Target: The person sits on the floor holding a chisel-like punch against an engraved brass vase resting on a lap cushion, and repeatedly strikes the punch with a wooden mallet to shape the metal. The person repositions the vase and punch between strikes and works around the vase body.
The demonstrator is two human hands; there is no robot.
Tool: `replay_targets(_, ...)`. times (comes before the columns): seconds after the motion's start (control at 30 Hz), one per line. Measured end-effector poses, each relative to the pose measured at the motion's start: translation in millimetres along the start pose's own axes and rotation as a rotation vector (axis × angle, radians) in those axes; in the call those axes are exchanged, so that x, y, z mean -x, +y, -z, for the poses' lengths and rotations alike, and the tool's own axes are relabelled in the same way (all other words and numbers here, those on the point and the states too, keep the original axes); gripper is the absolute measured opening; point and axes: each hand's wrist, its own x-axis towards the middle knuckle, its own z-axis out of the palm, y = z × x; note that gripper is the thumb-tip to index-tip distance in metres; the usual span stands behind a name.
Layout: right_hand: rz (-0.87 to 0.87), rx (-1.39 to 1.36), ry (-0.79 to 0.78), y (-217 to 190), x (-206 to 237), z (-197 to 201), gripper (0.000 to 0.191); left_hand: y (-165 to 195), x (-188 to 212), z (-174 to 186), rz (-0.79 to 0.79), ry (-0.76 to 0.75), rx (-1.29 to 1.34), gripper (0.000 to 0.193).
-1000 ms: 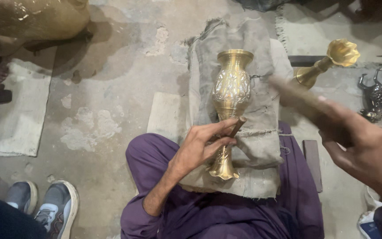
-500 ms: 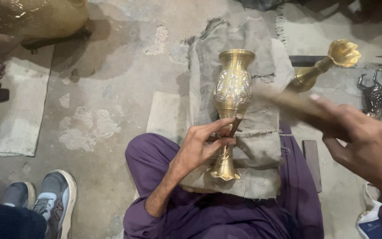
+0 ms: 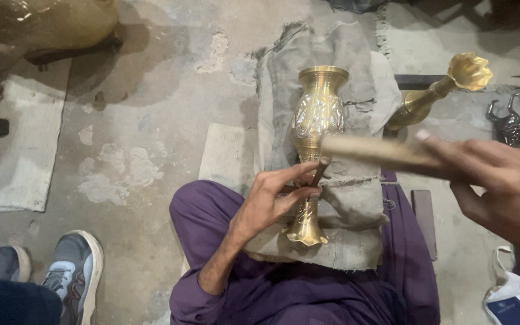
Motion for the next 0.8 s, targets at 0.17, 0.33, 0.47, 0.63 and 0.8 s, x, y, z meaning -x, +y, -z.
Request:
replay_targets(0.17, -0.016, 0.279, -0.342, 2.3, -4.0, -4.0, 0.071, -0.8, 3.6, -0.2, 0.044, 0.045, -0.006, 0.053)
replay_targets(0.33, -0.114, -0.061, -0.02, 7.0, -4.0, -17.8, 0.086, -3.2, 5.1, -0.7, 0.085, 0.057, 0.051, 0.054)
replay_targets(0.47, 0.055, 0.224, -0.125, 9.0, -1.4, -18.0, 0.07, -8.5, 5.5, -0.7, 0.063, 0.043, 0.027, 0.054)
replay_targets(0.63, -0.054, -0.182, 0.057, 8.3, -3.2, -4.9, 0.083, -13.9, 8.4, -2.2, 0.029, 0.037, 0.094, 0.053)
replay_targets(0.8, 0.077, 0.087, -0.017, 5.0, -10.5, 2.0, 0.069, -13.3, 8.7, -1.8, 0.056, 0.055, 0.094, 0.051)
